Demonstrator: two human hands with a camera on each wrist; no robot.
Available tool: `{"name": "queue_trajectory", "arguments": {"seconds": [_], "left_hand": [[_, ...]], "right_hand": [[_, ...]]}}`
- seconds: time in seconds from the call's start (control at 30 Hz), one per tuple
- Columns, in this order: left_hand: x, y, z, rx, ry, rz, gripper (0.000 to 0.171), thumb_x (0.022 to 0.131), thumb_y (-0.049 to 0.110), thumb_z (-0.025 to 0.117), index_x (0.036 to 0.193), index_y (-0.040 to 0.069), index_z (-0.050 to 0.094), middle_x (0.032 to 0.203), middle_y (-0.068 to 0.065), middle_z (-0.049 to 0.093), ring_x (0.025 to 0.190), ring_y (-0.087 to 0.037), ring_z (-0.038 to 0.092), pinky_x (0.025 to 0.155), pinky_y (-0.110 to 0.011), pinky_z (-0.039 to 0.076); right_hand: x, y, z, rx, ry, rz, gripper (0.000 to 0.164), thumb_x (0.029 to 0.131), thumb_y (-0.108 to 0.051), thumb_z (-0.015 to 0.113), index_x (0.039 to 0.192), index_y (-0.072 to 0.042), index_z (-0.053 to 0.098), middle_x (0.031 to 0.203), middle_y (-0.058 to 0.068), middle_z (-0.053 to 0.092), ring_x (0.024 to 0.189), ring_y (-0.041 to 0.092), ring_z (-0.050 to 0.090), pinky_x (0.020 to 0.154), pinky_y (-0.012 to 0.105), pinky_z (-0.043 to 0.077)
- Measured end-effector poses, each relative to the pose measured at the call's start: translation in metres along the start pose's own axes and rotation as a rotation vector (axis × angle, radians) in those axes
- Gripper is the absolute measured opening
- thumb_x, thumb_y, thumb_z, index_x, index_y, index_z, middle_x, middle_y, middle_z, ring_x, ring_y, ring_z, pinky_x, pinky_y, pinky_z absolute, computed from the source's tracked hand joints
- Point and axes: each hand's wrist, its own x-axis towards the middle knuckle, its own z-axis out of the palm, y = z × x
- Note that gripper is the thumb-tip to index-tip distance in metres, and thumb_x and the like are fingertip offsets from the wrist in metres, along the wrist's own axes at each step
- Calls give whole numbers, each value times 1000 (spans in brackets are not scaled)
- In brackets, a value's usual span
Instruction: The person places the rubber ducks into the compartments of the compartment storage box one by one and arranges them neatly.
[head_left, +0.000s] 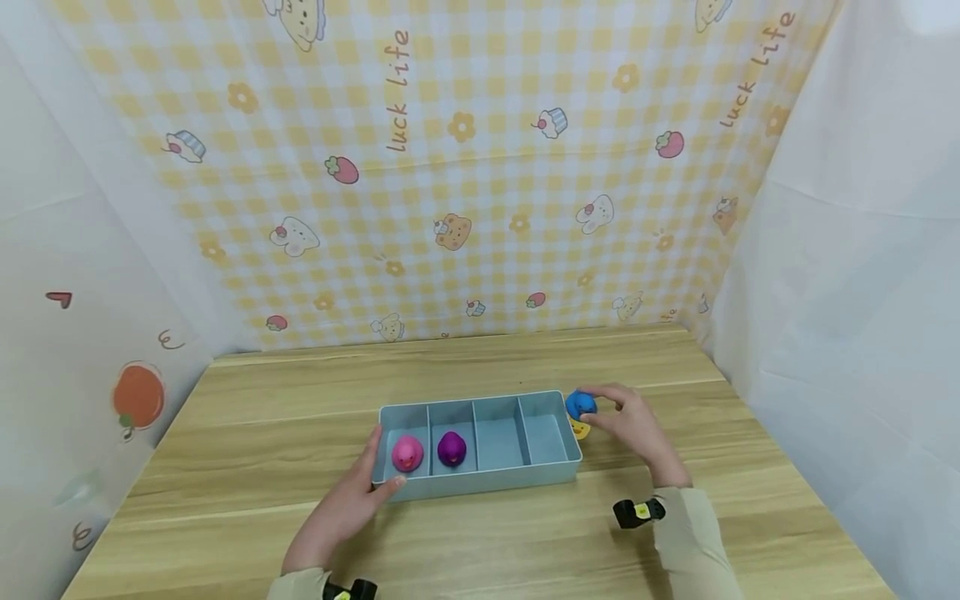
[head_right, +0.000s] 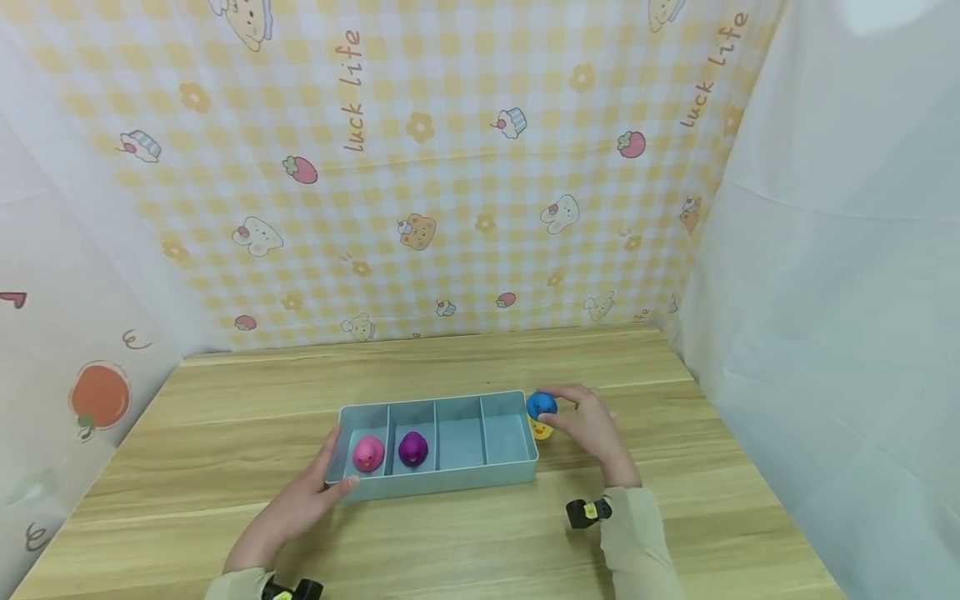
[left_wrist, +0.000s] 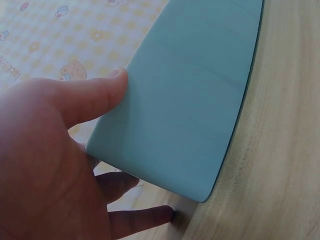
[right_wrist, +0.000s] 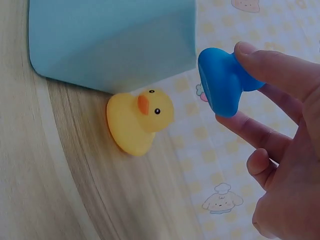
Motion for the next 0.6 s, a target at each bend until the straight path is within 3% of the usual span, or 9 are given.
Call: {"name": "queue_trajectory", "arguments": {"seconds": [0.33, 0.6], "left_hand": [[0, -1, 1, 3, 4, -10, 86, 96, 44, 53, 155, 14, -1, 156, -25, 15, 140, -47, 22, 111, -62, 23], [0, 0, 1, 7, 7, -16, 85, 96, 42, 54, 155, 13, -1, 156, -26, 15, 139, -47, 22, 111, -62, 23]], "right_hand": [[3, -22, 7, -57, -8, -78, 38, 81, -20, 77, 117, -14, 68, 121, 11, 65, 117, 34, 52, 95, 59, 39], [3, -29, 15, -75, -30, -142, 38, 78, -17, 79, 115, -15, 70, 117, 8, 67, 107, 28, 50, 80, 40, 40]]}}
